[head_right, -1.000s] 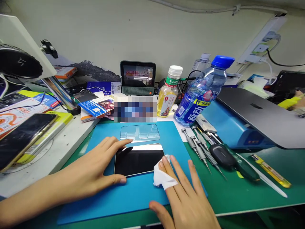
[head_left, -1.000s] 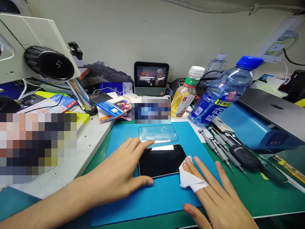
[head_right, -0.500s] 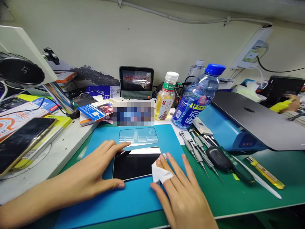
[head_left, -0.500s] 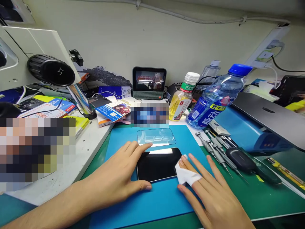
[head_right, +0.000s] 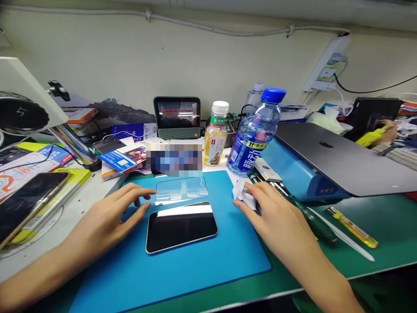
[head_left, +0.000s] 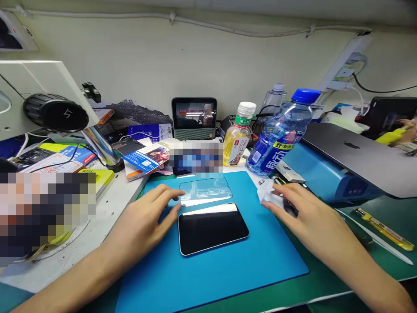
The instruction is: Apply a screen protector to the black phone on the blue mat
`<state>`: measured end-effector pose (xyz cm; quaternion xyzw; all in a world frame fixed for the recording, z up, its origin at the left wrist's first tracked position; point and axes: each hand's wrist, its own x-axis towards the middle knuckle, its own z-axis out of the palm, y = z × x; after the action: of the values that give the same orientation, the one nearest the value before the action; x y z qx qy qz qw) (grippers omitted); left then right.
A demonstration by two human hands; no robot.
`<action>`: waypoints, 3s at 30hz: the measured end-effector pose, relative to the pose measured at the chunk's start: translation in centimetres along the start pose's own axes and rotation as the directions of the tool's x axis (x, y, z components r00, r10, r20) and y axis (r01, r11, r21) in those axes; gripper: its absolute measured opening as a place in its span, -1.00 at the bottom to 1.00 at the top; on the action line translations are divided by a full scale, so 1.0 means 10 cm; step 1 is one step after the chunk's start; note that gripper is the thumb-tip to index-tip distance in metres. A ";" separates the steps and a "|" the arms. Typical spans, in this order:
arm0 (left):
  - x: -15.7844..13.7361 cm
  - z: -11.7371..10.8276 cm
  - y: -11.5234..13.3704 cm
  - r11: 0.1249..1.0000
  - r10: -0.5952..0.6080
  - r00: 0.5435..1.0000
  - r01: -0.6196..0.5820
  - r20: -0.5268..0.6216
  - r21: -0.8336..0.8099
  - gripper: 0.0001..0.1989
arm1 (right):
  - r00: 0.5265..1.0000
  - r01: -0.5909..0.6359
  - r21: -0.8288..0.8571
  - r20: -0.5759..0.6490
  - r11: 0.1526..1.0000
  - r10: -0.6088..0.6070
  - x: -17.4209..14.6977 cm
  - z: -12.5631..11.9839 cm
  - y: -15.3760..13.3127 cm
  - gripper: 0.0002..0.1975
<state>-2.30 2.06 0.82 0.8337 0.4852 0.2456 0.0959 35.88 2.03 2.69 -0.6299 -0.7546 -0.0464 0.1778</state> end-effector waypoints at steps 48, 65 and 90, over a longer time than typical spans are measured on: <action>0.06 0.19 -0.09 0.894 0.094 0.996 -0.085 0.000 0.440 -0.41 | 0.718 0.630 0.258 0.167 0.733 -0.676 0.92 0.42 -0.18 -0.40; 0.08 0.22 -0.04 0.827 0.158 0.987 -0.126 -0.011 0.548 -0.36 | 0.747 0.530 0.329 0.255 0.781 -0.614 0.94 0.40 -0.09 -0.31; 0.04 0.20 -0.02 0.850 0.179 0.981 -0.115 -0.078 0.514 -0.37 | 0.843 0.331 0.535 0.202 0.777 -0.498 0.89 0.38 -0.22 -0.27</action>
<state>-1.27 2.68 -0.85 0.8475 0.4723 0.1668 -0.1755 31.67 11.01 2.44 -0.3793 -0.8822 0.2104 0.1834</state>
